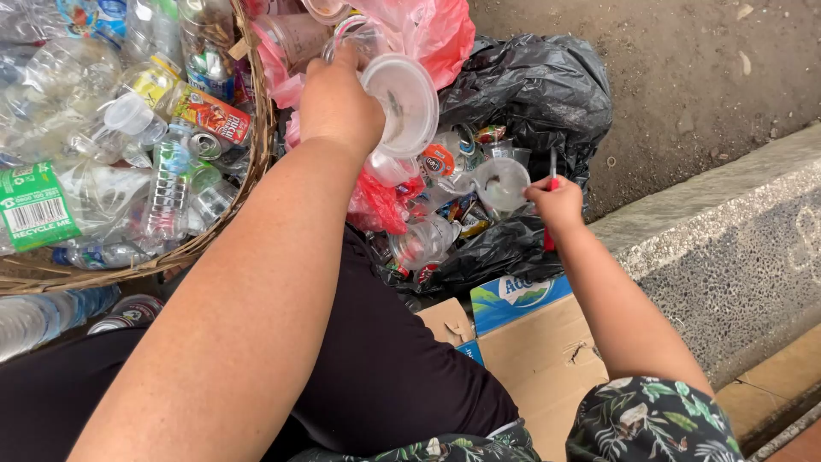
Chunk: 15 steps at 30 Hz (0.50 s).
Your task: The person sits on the ground and sorts through a pile of plastic waste, using a red utility knife to cut open plastic containers and remove labels. They separate the processed items into a woven basket and a stack of white plastic cups.
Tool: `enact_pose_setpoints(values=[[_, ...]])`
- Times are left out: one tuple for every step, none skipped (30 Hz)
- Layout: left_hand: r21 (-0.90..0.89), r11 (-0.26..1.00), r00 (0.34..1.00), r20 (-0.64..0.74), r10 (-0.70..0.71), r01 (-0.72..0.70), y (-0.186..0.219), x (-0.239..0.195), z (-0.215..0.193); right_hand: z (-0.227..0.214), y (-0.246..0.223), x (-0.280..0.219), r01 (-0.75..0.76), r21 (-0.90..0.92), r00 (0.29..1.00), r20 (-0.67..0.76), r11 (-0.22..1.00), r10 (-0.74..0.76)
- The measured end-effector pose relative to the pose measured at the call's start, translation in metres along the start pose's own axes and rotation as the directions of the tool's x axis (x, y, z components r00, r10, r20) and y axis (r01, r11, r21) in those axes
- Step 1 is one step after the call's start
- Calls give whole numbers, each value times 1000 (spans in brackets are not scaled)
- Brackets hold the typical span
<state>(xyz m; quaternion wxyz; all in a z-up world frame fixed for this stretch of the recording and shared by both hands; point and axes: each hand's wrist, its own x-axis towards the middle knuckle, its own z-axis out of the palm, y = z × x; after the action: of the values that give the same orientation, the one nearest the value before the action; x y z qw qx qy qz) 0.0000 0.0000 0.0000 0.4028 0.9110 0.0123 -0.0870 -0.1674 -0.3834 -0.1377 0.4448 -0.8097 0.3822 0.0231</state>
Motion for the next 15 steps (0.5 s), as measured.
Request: enact_pose_setpoints(values=[[0,1000,1000,-2,3,-3,0,0,-1,-4,-9,-6,2,2,1000,-2,1000,-2],[2,1000,999,32,-28,28,0,0,-1,-9,-18,-12,-18,154,1000,2,988,18],[5,998,996,65,-60,60,0,1,-2,-13,-28,-18,-38,303,999,9,952,37],[6,998,996,63,-57,57,-1,1,-3,-15,-35,-22,-36,305,999,8,952,35],[19,998,996,73,-60,59,-1,0,-3,-18,-41,-27,-43,367,999,-3,929,47],[32,998,995,83,-63,61,-2,0,-4,-20,-48,-31,-49,428,998,-12,903,60],[33,998,995,81,-60,58,-1,-1,-5,-21,-49,-33,-47,431,998,-13,901,58],[45,996,992,94,-80,76,0,-1,-6,-21,-50,-35,79,330,996,-62,941,-62],[58,994,990,104,-100,94,0,-2,-8,-21,-51,-36,203,220,978,-97,954,-186],[60,994,990,99,-97,92,-2,-1,-8,-18,-55,-39,207,225,977,-97,952,-189],[54,994,990,106,-96,90,-4,0,-7,-16,-58,-41,234,179,967,-144,956,-209],[49,995,989,113,-94,89,-6,0,-6,-15,-61,-44,258,132,954,-191,957,-231],[49,995,990,110,-91,86,-5,0,-6,-14,-63,-43,261,135,953,-192,956,-233],[52,994,987,124,-106,100,-5,0,-6,-13,-66,-43,255,155,952,-213,955,-220],[56,992,983,137,-122,116,-5,1,-6,-11,-68,-42,249,174,951,-232,953,-206]])
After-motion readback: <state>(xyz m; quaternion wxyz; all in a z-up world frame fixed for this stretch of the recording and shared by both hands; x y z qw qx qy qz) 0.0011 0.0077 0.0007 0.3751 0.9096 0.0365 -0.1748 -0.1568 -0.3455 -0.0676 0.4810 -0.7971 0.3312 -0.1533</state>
